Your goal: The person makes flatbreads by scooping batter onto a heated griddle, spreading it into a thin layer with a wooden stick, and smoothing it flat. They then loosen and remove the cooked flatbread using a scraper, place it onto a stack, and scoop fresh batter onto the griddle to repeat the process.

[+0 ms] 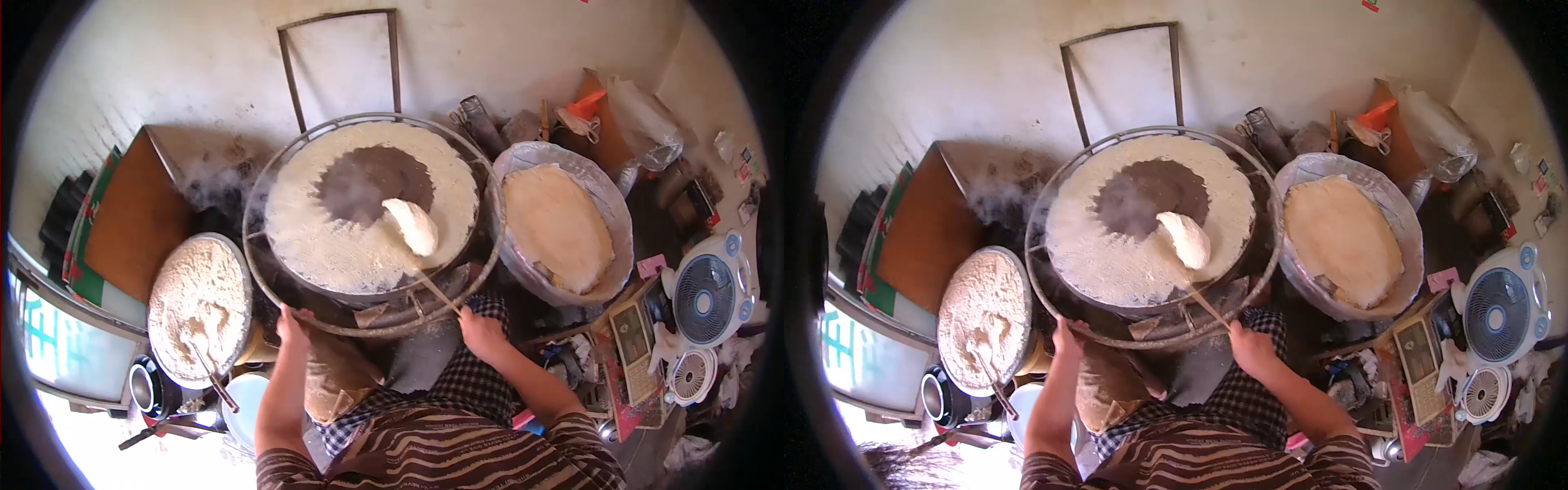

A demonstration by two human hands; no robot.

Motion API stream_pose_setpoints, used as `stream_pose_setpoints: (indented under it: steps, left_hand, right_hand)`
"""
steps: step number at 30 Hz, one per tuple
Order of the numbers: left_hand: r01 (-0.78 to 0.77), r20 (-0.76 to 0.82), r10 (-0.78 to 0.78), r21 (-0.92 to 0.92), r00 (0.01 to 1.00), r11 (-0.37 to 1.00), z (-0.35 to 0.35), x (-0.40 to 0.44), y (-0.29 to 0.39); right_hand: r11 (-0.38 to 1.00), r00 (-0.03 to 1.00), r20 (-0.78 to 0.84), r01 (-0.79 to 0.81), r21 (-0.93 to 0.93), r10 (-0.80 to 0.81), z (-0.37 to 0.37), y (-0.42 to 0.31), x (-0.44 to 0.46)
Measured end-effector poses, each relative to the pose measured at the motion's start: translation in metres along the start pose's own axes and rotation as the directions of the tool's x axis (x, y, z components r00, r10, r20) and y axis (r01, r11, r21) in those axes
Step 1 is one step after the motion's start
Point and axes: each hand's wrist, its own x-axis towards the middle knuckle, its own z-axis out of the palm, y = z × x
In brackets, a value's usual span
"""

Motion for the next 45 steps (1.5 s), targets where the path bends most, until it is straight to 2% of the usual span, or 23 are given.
stream_pose_setpoints:
  steps: [2,4,6,8,10,11,14,15,17,18,20,21,22,24,27,28,31,33,36,39,40,42,45]
  left_hand:
    - [0.133,0.075,-0.133,0.004,0.988,0.991,-0.005,-0.019,-0.004]
    - [0.181,0.185,-0.192,0.076,0.964,0.981,-0.007,-0.047,-0.005]
    - [0.18,0.227,-0.201,0.111,0.953,0.977,0.006,-0.075,-0.004]
    - [0.11,0.128,-0.128,0.139,0.983,0.984,0.016,-0.077,-0.014]
    - [0.066,0.052,-0.076,0.167,0.996,0.984,0.018,-0.069,-0.015]
    - [0.057,0.023,-0.062,0.179,0.998,0.982,0.016,-0.062,-0.014]
    - [0.023,0.021,-0.031,0.288,0.999,0.957,0.006,-0.031,0.0]
    - [0.018,0.019,-0.024,0.291,1.0,0.956,0.004,-0.022,0.005]
    - [0.03,0.038,-0.04,0.229,0.998,0.973,0.0,-0.005,0.013]
    - [0.048,0.058,-0.058,0.162,0.997,0.986,-0.008,0.014,0.015]
    - [0.017,0.025,-0.02,0.134,0.999,0.991,-0.004,0.018,0.019]
    - [0.005,-0.001,-0.005,0.118,1.0,0.993,-0.003,0.017,0.019]
    - [-0.008,-0.026,0.011,0.101,1.0,0.995,-0.001,0.017,0.018]
    - [0.016,0.078,-0.026,0.121,0.997,0.992,-0.01,0.006,0.009]
    - [0.06,0.204,-0.1,0.193,0.974,0.979,-0.015,-0.027,-0.003]
    - [0.106,0.2,-0.147,0.199,0.969,0.974,-0.011,-0.043,-0.01]
    - [0.2,0.192,-0.236,0.188,0.953,0.962,0.007,-0.078,-0.032]
    - [0.144,0.153,-0.168,0.154,0.974,0.977,0.022,-0.091,-0.042]
    - [0.091,0.113,-0.107,0.143,0.988,0.986,0.025,-0.08,-0.038]
    - [0.076,0.106,-0.097,0.188,0.99,0.979,0.014,-0.058,-0.021]
    - [0.064,0.123,-0.093,0.227,0.988,0.972,0.007,-0.045,-0.016]
    - [0.048,0.156,-0.101,0.312,0.983,0.949,0.002,-0.028,0.001]
    - [0.055,0.142,-0.088,0.221,0.986,0.974,-0.005,0.01,0.012]
  right_hand:
    - [0.972,0.973,-0.065,0.214,-0.101,-0.221,0.004,0.032,-0.011]
    - [0.979,0.994,0.045,-0.088,-0.184,0.098,-0.012,0.055,-0.008]
    - [0.987,0.993,-0.026,-0.118,-0.105,0.116,-0.034,0.06,0.003]
    - [0.982,0.982,0.084,-0.178,0.066,0.172,-0.049,0.025,0.016]
    - [0.993,0.995,-0.032,-0.09,0.082,0.093,-0.018,0.007,0.016]
    - [0.999,0.997,-0.073,-0.039,0.008,0.04,-0.007,0.007,0.013]
    - [0.984,0.992,-0.093,-0.1,-0.145,0.087,-0.006,0.04,0.006]
    - [0.974,0.983,-0.07,-0.177,-0.144,0.168,-0.012,0.048,0.013]
    - [0.969,0.99,-0.023,-0.13,0.209,0.138,-0.022,0.037,0.032]
    - [0.903,0.991,-0.002,-0.12,0.413,0.133,-0.023,0.016,0.042]
    - [0.871,0.969,-0.052,-0.193,0.451,0.241,0.003,-0.023,0.054]
    - [0.888,0.981,-0.078,-0.127,0.442,0.179,0.021,-0.03,0.048]
    - [0.95,1.0,0.0,-0.005,0.312,0.006,0.013,-0.028,0.037]
    - [0.968,0.979,-0.054,0.202,0.15,-0.196,0.009,-0.011,0.015]
    - [0.995,0.995,0.016,-0.098,-0.029,0.098,-0.011,0.043,0.015]
    - [0.99,0.991,-0.071,-0.119,-0.082,0.113,-0.029,0.052,0.019]
    - [0.992,0.992,-0.071,-0.096,0.082,0.102,-0.033,0.04,0.046]
    - [0.986,0.983,-0.146,-0.088,0.145,0.109,-0.022,0.007,0.059]
    - [0.995,0.991,-0.109,0.086,0.057,-0.08,0.012,-0.002,0.048]
    - [0.982,0.984,-0.039,0.174,-0.068,-0.176,-0.014,0.031,0.02]
    - [0.99,1.0,-0.01,0.015,-0.141,-0.016,-0.014,0.051,0.023]
    - [0.981,0.995,-0.051,-0.094,-0.171,0.086,-0.043,0.075,0.034]
    - [0.993,0.993,0.074,-0.094,0.065,0.089,-0.048,0.045,0.06]
